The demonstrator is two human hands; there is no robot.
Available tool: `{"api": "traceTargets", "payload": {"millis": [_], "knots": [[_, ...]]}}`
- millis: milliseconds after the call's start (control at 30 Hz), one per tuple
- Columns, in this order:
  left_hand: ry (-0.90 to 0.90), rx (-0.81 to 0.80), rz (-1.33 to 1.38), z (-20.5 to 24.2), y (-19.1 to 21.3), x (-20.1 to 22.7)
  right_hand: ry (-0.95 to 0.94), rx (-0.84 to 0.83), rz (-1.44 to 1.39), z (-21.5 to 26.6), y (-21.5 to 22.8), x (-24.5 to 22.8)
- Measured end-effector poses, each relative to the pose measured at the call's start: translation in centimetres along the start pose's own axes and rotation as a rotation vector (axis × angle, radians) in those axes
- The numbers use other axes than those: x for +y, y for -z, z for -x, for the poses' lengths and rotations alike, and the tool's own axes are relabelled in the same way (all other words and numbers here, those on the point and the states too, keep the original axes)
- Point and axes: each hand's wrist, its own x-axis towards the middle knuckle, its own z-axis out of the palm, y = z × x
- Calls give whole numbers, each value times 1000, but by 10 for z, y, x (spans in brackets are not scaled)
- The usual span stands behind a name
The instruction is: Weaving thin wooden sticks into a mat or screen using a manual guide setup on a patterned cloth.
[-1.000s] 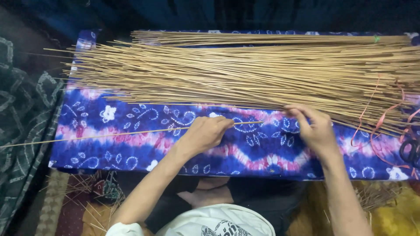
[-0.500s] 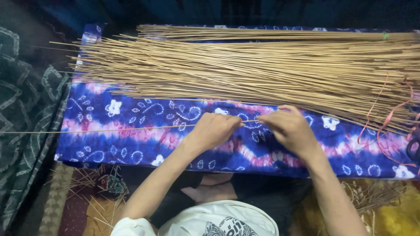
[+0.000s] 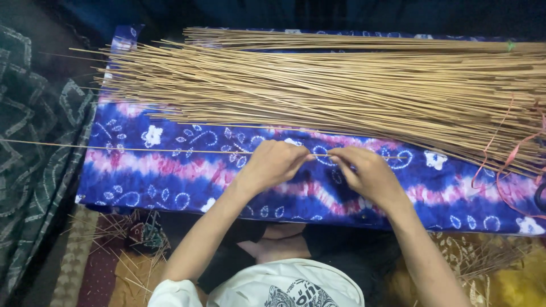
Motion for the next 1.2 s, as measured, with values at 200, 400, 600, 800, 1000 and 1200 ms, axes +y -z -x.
{"api": "traceTargets", "payload": {"millis": [200, 400, 600, 800, 1000, 1200], "knots": [[80, -66, 155, 7, 15, -14, -117, -78, -18, 5, 20, 0], [217, -205, 442, 18, 43, 4, -258, -159, -63, 0, 26, -14], [256, -213, 519, 17, 37, 8, -257, -200, -89, -9, 14, -22], [271, -204, 420, 22, 49, 7, -313, -233, -118, -19, 24, -36], [195, -221, 297, 16, 40, 8, -319, -279, -142, -20, 0, -30], [179, -195, 237, 14, 32, 9, -305, -280, -74, -26, -3, -39]]}}
